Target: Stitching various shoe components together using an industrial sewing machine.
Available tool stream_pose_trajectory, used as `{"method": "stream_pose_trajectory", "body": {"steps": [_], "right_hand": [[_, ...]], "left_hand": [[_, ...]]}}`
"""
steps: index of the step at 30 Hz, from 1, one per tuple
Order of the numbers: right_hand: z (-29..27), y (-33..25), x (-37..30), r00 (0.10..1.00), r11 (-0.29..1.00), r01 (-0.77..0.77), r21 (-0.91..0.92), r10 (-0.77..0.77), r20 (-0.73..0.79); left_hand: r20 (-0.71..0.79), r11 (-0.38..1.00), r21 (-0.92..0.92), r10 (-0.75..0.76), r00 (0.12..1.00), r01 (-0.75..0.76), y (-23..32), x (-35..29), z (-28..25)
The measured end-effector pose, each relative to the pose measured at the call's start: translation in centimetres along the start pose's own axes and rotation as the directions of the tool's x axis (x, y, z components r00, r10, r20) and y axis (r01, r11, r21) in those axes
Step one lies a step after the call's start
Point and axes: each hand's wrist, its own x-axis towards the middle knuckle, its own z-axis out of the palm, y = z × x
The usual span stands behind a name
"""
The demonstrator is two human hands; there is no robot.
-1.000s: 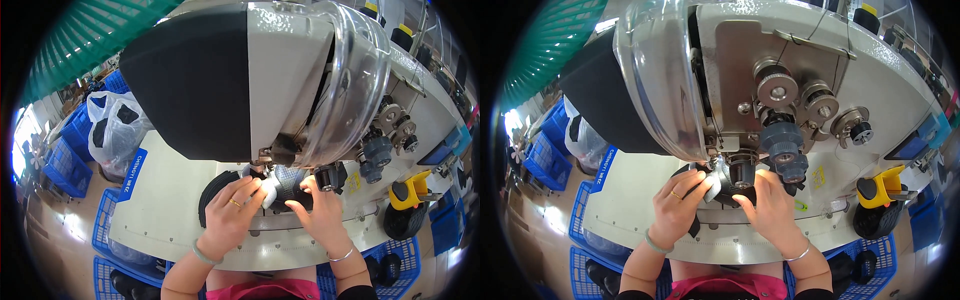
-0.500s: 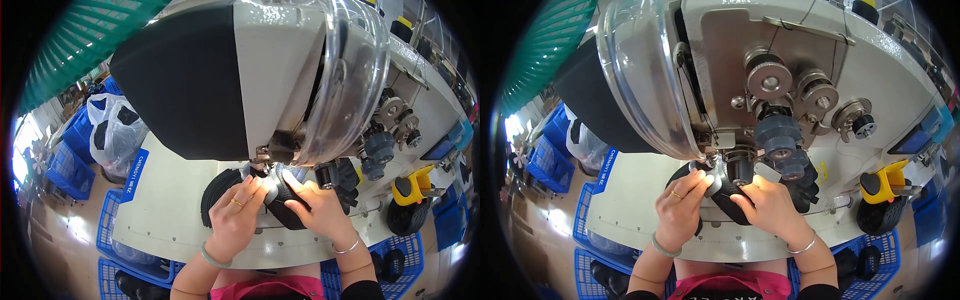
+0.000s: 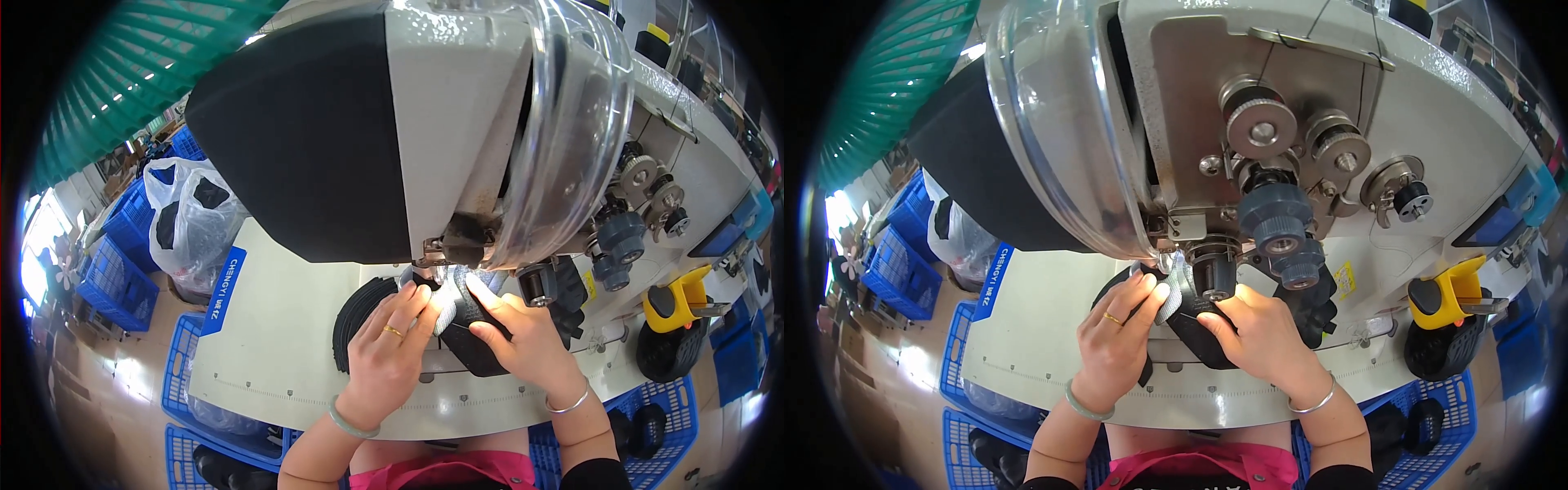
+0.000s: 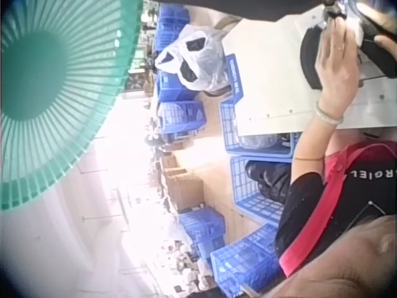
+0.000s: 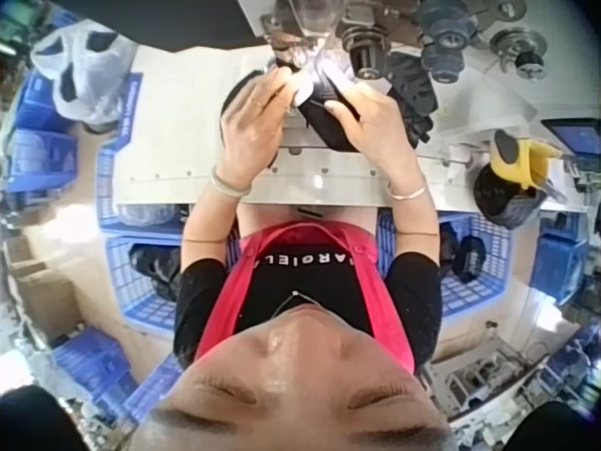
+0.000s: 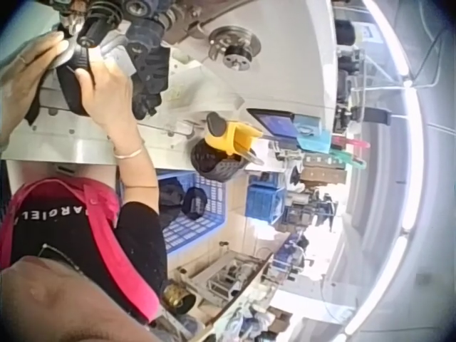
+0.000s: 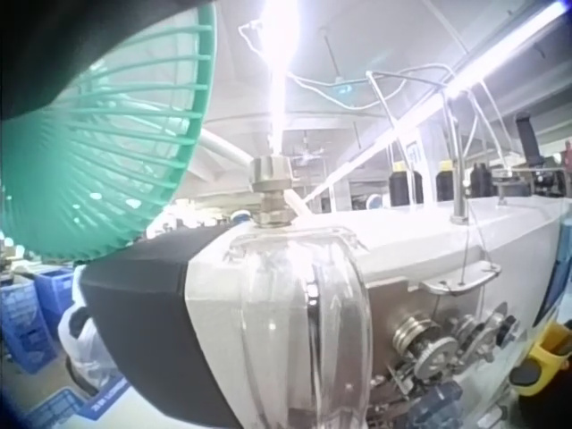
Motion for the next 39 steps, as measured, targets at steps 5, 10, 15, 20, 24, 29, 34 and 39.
{"method": "stream_pose_trajectory", "body": {"steps": [5, 10, 15, 20, 24, 29, 34, 39], "right_hand": [[0.4, -0.4, -0.2, 1.000, 0.996, 0.016, -0.085, -0.016, 0.001], [0.7, -0.8, -0.7, 0.999, 0.981, -0.015, -0.195, 0.021, 0.031], [1.2, -1.2, -0.9, 1.000, 0.947, -0.011, -0.322, 0.012, 0.002], [1.5, -1.4, -1.0, 1.000, 0.939, -0.010, -0.343, 0.007, -0.010], [1.5, -1.5, -1.0, 1.000, 0.938, -0.018, -0.345, 0.012, -0.018], [1.9, -1.5, -1.0, 0.999, 0.941, -0.017, -0.337, 0.002, -0.047], [2.4, -1.8, -1.0, 0.998, 0.930, -0.039, -0.364, 0.018, -0.061], [3.0, -2.2, -1.0, 0.993, 0.924, -0.071, -0.376, 0.031, -0.111]], "left_hand": [[-0.006, 1.000, -0.023, 0.016, 1.000, -0.016, -0.2, 0.2, -0.2], [0.054, 0.874, -0.327, -0.362, 0.931, 0.359, -0.2, 1.2, -0.8], [-0.017, 0.938, -0.244, -0.257, 0.966, 0.246, 0.0, 0.3, 0.0], [-0.032, 0.978, -0.160, -0.143, 0.989, 0.136, 0.0, 0.0, -0.1], [-0.034, 0.992, -0.100, -0.074, 0.997, 0.070, -0.1, 0.0, 0.1], [-0.032, 0.996, -0.081, -0.045, 0.999, 0.042, -0.1, 0.1, 0.0], [-0.033, 0.995, -0.093, -0.029, 0.999, 0.026, -0.1, 0.1, 0.1], [-0.029, 0.999, -0.052, 0.007, 1.000, -0.009, -0.4, 0.0, 0.3]]}}
